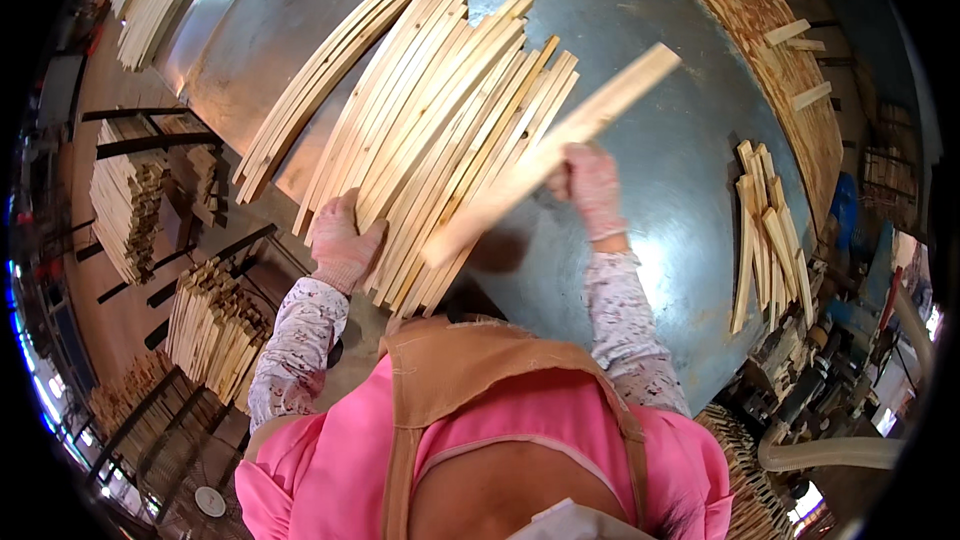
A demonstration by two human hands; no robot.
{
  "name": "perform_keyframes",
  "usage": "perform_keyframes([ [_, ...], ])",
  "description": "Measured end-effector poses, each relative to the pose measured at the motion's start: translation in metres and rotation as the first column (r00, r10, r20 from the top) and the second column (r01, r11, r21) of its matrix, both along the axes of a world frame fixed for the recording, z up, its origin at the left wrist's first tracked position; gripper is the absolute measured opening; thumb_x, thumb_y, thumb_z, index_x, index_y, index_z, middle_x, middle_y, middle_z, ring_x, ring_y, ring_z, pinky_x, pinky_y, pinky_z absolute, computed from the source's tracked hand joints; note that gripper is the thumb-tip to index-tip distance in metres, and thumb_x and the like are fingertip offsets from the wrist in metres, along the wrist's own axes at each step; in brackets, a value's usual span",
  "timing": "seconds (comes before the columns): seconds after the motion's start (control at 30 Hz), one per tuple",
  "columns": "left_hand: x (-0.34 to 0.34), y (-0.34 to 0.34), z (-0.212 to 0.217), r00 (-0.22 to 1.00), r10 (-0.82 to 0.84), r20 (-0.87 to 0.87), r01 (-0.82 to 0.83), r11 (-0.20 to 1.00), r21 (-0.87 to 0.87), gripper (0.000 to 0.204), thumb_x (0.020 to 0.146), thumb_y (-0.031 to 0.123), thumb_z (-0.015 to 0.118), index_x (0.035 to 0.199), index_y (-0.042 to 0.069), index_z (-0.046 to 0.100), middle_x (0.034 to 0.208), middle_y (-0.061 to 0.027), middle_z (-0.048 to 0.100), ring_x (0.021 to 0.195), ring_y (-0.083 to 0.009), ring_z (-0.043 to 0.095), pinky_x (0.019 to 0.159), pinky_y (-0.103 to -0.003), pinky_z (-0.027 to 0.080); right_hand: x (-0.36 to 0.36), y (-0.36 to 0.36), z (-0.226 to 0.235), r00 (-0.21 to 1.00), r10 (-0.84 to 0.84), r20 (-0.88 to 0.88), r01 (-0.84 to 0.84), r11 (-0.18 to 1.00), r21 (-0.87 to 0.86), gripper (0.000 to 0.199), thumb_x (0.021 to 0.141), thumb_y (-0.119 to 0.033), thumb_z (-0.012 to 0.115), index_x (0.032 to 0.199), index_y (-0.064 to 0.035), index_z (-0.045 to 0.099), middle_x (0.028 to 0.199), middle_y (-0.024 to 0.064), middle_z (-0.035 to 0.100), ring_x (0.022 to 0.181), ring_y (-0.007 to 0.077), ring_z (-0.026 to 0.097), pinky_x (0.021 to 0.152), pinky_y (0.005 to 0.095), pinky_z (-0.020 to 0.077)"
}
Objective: The person gathers and stacks thin wooden strips on a metal workbench. They repeatedly pick up loose strips, align them into neat piles, and move the stacks to different locations on the table. The person handles the wood by hand, organizing the pieces into uniform bundles.
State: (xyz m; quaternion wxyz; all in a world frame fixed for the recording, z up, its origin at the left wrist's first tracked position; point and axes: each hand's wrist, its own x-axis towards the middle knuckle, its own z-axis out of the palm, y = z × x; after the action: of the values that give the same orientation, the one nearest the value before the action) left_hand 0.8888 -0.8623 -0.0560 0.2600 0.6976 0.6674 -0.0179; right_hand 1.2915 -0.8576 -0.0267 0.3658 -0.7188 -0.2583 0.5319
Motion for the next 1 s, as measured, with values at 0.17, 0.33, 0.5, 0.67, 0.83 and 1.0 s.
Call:
perform_keyframes([
  [0.17, 0.019, 0.056, -0.004, 0.844, 0.201, 0.497, -0.219, 0.975, -0.022, 0.075, 0.084, 0.042, 0.083, 0.142, 0.0, 0.062, 0.133, -0.0234, 0.066, 0.13, -0.0392, 0.06, 0.113, -0.047, 0.047, 0.053, -0.05, -0.096, 0.675, 0.424, 0.604, -0.476, 0.876, -0.082, 0.024, 0.101, -0.024, 0.062, 0.094, -0.0026, 0.069, 0.085, 0.0216, 0.071, 0.077, 0.0402, 0.07, 0.069, 0.0498, 0.0567],
  [0.33, 0.117, 0.266, 0.014, 0.978, -0.145, 0.151, 0.069, 0.905, 0.419, 0.066, 0.09, 0.042, 0.077, 0.14, 0.0, 0.063, 0.131, -0.0233, 0.067, 0.128, -0.0394, 0.061, 0.11, -0.049, 0.049, -0.071, -0.055, -0.078, 0.856, 0.327, 0.401, -0.305, 0.945, -0.12, 0.088, 0.107, -0.052, 0.053, 0.169, -0.0014, 0.016, 0.098, 0.0305, 0.076, 0.091, 0.0534, 0.072, 0.081, 0.0595, 0.058],
  [0.5, 0.247, 0.456, 0.016, 0.976, -0.197, -0.095, 0.219, 0.84, 0.496, 0.062, 0.092, 0.052, 0.072, 0.131, 0.004, 0.068, 0.126, -0.0196, 0.071, 0.122, -0.0374, 0.066, 0.106, -0.048, 0.053, -0.059, -0.063, -0.094, 0.866, 0.339, 0.368, -0.305, 0.94, -0.15, 0.096, 0.103, -0.059, 0.062, 0.174, -0.0132, 0.018, 0.101, 0.0215, 0.079, 0.08, 0.0472, 0.075, 0.071, 0.0534, 0.0607],
  [0.67, 0.336, 0.54, -0.021, 0.967, -0.198, -0.159, 0.248, 0.869, 0.429, 0.055, 0.095, 0.05, 0.07, 0.129, 0.007, 0.073, 0.128, -0.0196, 0.074, 0.119, -0.0387, 0.071, 0.099, -0.049, 0.058, -0.044, -0.075, -0.11, 0.965, 0.166, 0.203, -0.193, 0.974, 0.118, 0.09, 0.101, -0.042, 0.074, 0.172, -0.0124, 0.028, 0.098, 0.0185, 0.079, 0.079, 0.037, 0.077, 0.07, 0.0427, 0.0624],
  [0.83, 0.315, 0.519, -0.056, 0.959, -0.151, -0.242, 0.25, 0.852, 0.461, 0.071, 0.09, 0.055, 0.076, 0.141, 0.007, 0.062, 0.12, -0.019, 0.076, 0.115, -0.0348, 0.073, 0.112, -0.041, 0.049, 0.016, -0.04, -0.092, 0.982, 0.066, 0.175, -0.084, 0.991, 0.1, 0.061, 0.101, -0.03, 0.077, 0.154, -0.007, 0.057, 0.113, 0.0165, 0.077, 0.096, 0.0244, 0.076, 0.083, 0.0382, 0.0615],
  [1.0, 0.251, 0.292, 0.034, 0.875, -0.415, 0.249, 0.351, 0.898, 0.265, 0.057, 0.089, 0.027, 0.08, 0.136, -0.001, 0.066, 0.132, -0.0241, 0.068, 0.12, -0.0422, 0.066, 0.107, -0.05, 0.052, 0.075, 0.127, -0.064, 0.472, -0.083, 0.878, -0.48, 0.811, 0.335, 0.051, 0.094, -0.028, 0.075, 0.141, -0.0084, 0.067, 0.112, 0.0142, 0.074, 0.106, 0.0332, 0.067, 0.088, 0.048, 0.054],
])
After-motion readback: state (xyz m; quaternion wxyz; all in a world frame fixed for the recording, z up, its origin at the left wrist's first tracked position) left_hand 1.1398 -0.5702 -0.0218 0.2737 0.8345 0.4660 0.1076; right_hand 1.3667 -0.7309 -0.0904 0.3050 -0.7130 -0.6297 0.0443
